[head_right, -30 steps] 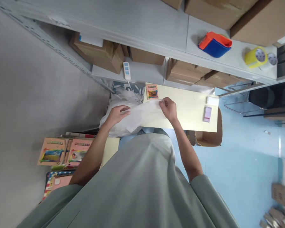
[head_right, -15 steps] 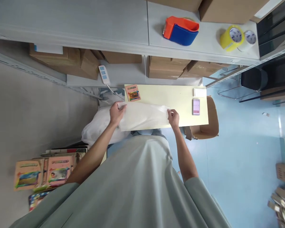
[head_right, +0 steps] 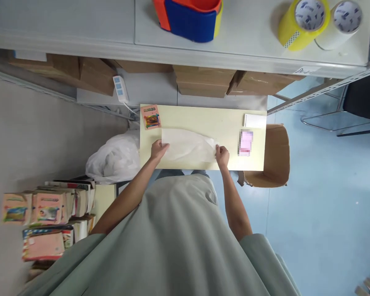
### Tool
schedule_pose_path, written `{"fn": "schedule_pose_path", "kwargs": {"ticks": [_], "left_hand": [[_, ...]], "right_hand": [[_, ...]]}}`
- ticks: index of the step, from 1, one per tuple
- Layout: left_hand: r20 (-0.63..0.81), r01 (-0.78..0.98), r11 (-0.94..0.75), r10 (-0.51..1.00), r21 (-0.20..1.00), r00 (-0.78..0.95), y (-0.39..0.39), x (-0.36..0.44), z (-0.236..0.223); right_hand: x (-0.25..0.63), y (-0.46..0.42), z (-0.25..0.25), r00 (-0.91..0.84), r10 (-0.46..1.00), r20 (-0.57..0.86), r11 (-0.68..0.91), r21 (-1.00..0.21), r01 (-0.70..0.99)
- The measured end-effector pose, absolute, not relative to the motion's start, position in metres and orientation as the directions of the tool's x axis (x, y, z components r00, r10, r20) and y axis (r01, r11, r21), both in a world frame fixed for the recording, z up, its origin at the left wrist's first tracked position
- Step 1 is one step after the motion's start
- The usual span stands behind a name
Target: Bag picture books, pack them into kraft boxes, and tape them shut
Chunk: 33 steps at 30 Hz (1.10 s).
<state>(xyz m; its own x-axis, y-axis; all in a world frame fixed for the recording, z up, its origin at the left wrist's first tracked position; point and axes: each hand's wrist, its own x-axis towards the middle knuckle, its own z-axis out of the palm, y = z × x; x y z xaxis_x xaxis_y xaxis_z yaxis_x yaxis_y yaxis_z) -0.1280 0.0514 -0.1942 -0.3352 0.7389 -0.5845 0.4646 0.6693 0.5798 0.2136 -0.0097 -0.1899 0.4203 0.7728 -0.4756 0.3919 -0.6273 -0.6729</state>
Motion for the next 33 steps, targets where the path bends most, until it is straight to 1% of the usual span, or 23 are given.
{"fn": "schedule_pose_path", "kwargs": {"ticks": [5, 7, 9, 11, 13, 15, 17, 18, 20, 22, 23, 25, 27, 33], "left_hand": [[-0.576, 0.598, 0.68, 0.712, 0.424, -0.401, 0.062, -0.108, -0.209], [-0.565, 0.626, 0.674, 0.714, 0.393, -0.414, 0.064, -0.107, -0.213], [-0.519, 0.644, 0.645, 0.747, 0.412, -0.416, 0.061, -0.109, -0.216], [-0.41, 0.68, 0.573, 0.815, 0.458, -0.41, 0.056, -0.111, -0.216], [-0.289, 0.747, 0.457, 0.888, 0.482, -0.357, 0.049, -0.11, -0.216], [-0.242, 0.814, 0.321, 0.943, 0.483, -0.228, 0.04, -0.103, -0.216], [-0.258, 0.848, 0.186, 0.964, 0.496, -0.06, 0.033, -0.089, -0.217], [-0.271, 0.853, 0.128, 0.962, 0.506, 0.016, 0.029, -0.081, -0.219], [-0.296, 0.854, 0.058, 0.948, 0.518, 0.115, 0.024, -0.065, -0.224], [-0.324, 0.858, 0.059, 0.937, 0.51, 0.128, 0.021, -0.055, -0.23], [-0.339, 0.862, 0.075, 0.934, 0.502, 0.116, 0.019, -0.054, -0.233], [-0.362, 0.866, 0.095, 0.926, 0.491, 0.104, 0.018, -0.057, -0.237], [-0.372, 0.865, 0.078, 0.919, 0.496, 0.13, 0.018, -0.067, -0.24], [-0.374, 0.844, 0.02, 0.902, 0.536, 0.216, 0.021, -0.094, -0.242]], "right_hand": [[0.237, -0.009, -0.216, 0.346, 0.774, -0.531, -0.633, -0.62, 0.464], [0.243, -0.009, -0.22, 0.35, 0.779, -0.521, -0.626, -0.605, 0.492], [0.247, -0.009, -0.22, 0.39, 0.795, -0.464, -0.606, -0.584, 0.541], [0.246, -0.011, -0.215, 0.425, 0.828, -0.367, -0.56, -0.572, 0.599], [0.239, -0.011, -0.209, 0.393, 0.881, -0.263, -0.469, -0.592, 0.656], [0.223, -0.009, -0.206, 0.269, 0.947, -0.175, -0.318, -0.625, 0.713], [0.198, -0.001, -0.207, 0.082, 0.988, -0.129, -0.145, -0.632, 0.761], [0.184, 0.004, -0.209, -0.015, 0.991, -0.13, -0.07, -0.622, 0.78], [0.156, 0.016, -0.218, -0.173, 0.967, -0.184, 0.032, -0.59, 0.807], [0.135, 0.026, -0.23, -0.263, 0.932, -0.249, 0.081, -0.563, 0.823], [0.129, 0.03, -0.236, -0.281, 0.92, -0.273, 0.09, -0.552, 0.829], [0.13, 0.032, -0.245, -0.282, 0.916, -0.286, 0.09, -0.538, 0.838], [0.145, 0.029, -0.252, -0.249, 0.931, -0.267, 0.077, -0.522, 0.85], [0.208, 0.006, -0.25, -0.065, 0.966, -0.251, -0.048, -0.417, 0.907]]}}
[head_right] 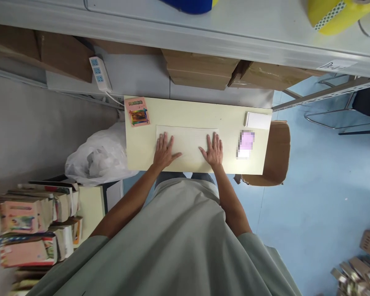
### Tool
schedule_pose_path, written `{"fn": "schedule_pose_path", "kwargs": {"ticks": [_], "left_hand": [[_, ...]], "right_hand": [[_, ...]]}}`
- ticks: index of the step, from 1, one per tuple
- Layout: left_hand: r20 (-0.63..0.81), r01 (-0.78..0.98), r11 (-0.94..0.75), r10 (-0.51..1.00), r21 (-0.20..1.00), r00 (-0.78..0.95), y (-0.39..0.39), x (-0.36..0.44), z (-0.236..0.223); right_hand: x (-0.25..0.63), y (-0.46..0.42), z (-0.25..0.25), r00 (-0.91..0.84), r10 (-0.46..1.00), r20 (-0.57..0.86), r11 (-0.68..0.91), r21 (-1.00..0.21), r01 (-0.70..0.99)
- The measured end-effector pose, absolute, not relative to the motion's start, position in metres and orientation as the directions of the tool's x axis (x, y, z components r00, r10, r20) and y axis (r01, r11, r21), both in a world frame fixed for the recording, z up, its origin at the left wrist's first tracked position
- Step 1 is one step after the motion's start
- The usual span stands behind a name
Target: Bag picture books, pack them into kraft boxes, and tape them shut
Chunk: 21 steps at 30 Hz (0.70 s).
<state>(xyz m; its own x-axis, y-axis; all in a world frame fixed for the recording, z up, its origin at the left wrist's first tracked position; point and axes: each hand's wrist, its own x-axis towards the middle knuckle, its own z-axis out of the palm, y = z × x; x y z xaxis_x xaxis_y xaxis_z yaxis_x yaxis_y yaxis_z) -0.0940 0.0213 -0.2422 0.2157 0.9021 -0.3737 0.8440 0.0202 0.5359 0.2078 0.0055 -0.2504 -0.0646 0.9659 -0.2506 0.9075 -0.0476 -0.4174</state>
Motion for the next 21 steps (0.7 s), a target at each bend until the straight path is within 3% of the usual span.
{"fn": "schedule_pose_path", "kwargs": {"ticks": [6, 14, 21], "left_hand": [[-0.358, 0.837, 0.024, 0.911, 0.547, 0.207, 0.019, -0.093, -0.24], [-0.314, 0.814, -0.007, 0.92, 0.58, 0.233, 0.029, -0.081, -0.249], [-0.332, 0.803, 0.012, 0.914, 0.595, 0.232, 0.032, -0.11, -0.255]], "right_hand": [[0.206, 0.004, -0.236, -0.057, 0.966, -0.252, -0.044, -0.379, 0.924], [0.136, 0.015, -0.243, -0.24, 0.934, -0.266, 0.086, -0.485, 0.87], [0.186, -0.005, -0.25, -0.05, 0.969, -0.241, -0.049, -0.39, 0.92]]}}
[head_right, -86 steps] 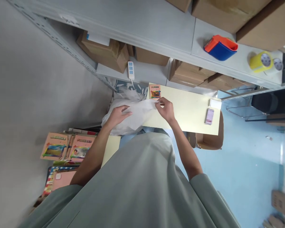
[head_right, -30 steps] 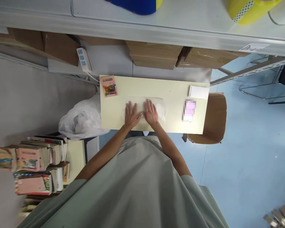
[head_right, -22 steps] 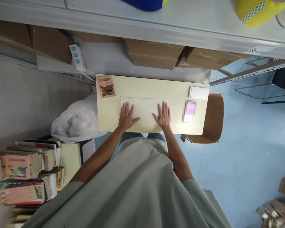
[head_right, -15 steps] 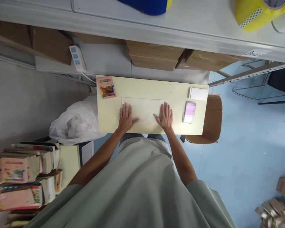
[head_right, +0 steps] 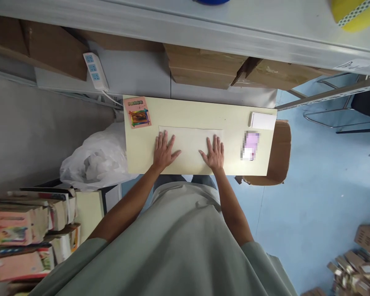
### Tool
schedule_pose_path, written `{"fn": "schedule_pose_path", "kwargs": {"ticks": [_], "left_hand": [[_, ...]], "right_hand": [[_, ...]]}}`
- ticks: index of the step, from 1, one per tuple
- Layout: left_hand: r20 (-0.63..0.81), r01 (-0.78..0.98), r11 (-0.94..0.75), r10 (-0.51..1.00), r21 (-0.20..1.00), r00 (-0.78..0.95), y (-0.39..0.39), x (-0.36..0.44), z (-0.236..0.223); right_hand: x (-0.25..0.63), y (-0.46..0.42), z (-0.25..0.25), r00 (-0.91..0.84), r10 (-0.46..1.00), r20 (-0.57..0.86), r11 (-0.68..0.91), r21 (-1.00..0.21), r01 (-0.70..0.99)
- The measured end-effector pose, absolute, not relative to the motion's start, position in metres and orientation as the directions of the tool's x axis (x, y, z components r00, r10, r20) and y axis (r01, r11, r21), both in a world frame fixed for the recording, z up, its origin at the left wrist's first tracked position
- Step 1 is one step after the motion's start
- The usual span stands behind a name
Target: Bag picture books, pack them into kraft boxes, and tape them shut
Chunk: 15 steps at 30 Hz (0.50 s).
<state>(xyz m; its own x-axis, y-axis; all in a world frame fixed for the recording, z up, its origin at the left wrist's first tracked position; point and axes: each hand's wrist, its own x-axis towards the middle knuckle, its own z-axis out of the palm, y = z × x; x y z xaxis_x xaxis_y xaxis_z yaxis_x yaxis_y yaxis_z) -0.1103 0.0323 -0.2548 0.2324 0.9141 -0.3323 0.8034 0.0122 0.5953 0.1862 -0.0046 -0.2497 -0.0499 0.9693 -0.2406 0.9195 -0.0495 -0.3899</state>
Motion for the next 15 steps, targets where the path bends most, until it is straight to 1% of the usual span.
{"fn": "schedule_pose_path", "kwargs": {"ticks": [3, 6, 9, 10, 12, 15], "left_hand": [[-0.338, 0.796, 0.012, 0.909, 0.606, 0.243, 0.033, -0.112, -0.257], [-0.326, 0.789, -0.021, 0.903, 0.614, 0.278, 0.032, -0.113, -0.254], [-0.313, 0.791, -0.031, 0.908, 0.611, 0.278, 0.032, -0.124, -0.242], [-0.31, 0.795, -0.01, 0.918, 0.606, 0.248, 0.033, -0.13, -0.238], [-0.3, 0.805, 0.072, 0.944, 0.589, 0.135, 0.037, -0.148, -0.229], [-0.268, 0.796, 0.21, 0.961, 0.568, -0.063, 0.051, -0.182, -0.223]], "right_hand": [[0.197, -0.008, -0.246, -0.026, 0.965, -0.26, -0.07, -0.352, 0.933], [0.194, -0.008, -0.238, -0.008, 0.962, -0.274, -0.083, -0.319, 0.944], [0.178, -0.005, -0.226, 0.02, 0.961, -0.277, -0.111, -0.315, 0.943], [0.169, -0.003, -0.222, 0.016, 0.961, -0.277, -0.11, -0.329, 0.938], [0.141, 0.005, -0.215, -0.033, 0.96, -0.277, -0.077, -0.375, 0.924], [0.083, 0.029, -0.209, -0.168, 0.951, -0.259, 0.032, -0.461, 0.887]]}}
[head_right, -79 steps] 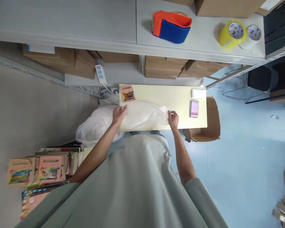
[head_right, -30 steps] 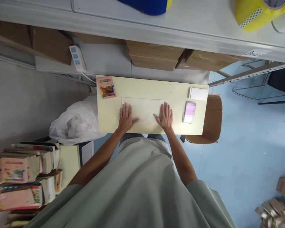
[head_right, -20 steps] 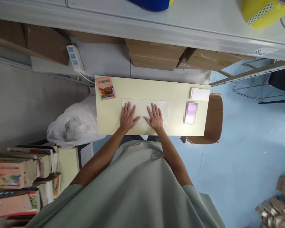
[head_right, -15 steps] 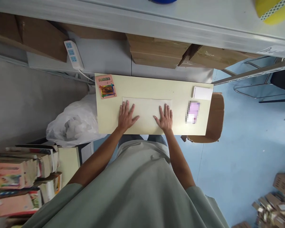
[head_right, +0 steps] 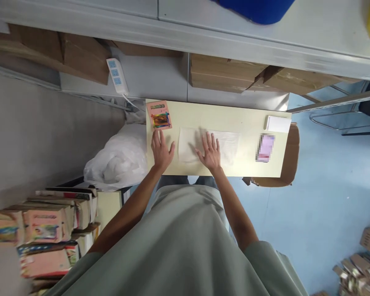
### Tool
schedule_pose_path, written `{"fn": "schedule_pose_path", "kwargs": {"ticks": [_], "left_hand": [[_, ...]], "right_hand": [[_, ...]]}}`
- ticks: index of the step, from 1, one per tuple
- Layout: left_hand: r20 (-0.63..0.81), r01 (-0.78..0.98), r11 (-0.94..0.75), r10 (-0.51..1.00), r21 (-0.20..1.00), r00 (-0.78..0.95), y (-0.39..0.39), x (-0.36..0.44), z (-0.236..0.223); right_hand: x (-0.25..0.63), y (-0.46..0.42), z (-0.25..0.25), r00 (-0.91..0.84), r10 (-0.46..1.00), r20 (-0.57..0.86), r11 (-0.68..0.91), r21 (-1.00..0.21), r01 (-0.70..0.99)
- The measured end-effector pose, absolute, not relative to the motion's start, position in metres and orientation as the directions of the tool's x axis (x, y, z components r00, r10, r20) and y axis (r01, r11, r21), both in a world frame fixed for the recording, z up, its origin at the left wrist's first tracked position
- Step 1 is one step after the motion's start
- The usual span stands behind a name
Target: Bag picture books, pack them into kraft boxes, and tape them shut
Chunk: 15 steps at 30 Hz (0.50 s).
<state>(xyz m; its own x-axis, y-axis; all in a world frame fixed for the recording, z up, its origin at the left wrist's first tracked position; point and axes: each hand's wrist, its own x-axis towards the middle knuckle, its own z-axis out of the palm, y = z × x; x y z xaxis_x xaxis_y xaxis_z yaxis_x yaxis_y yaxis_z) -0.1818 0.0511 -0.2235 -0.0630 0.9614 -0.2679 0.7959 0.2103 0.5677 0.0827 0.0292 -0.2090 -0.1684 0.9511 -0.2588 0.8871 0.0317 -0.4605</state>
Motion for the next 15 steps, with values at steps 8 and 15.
{"fn": "schedule_pose_path", "kwargs": {"ticks": [8, 15], "left_hand": [[-0.347, 0.641, 0.409, 0.909, 0.649, -0.229, 0.109, -0.238, -0.243], [-0.547, 0.271, 0.669, 0.731, 0.692, -0.407, 0.121, -0.24, -0.241]], "right_hand": [[-0.067, 0.104, -0.236, -0.316, 0.914, -0.254, 0.109, -0.596, 0.795], [-0.085, 0.092, -0.256, -0.27, 0.903, -0.333, 0.012, -0.609, 0.793]]}}
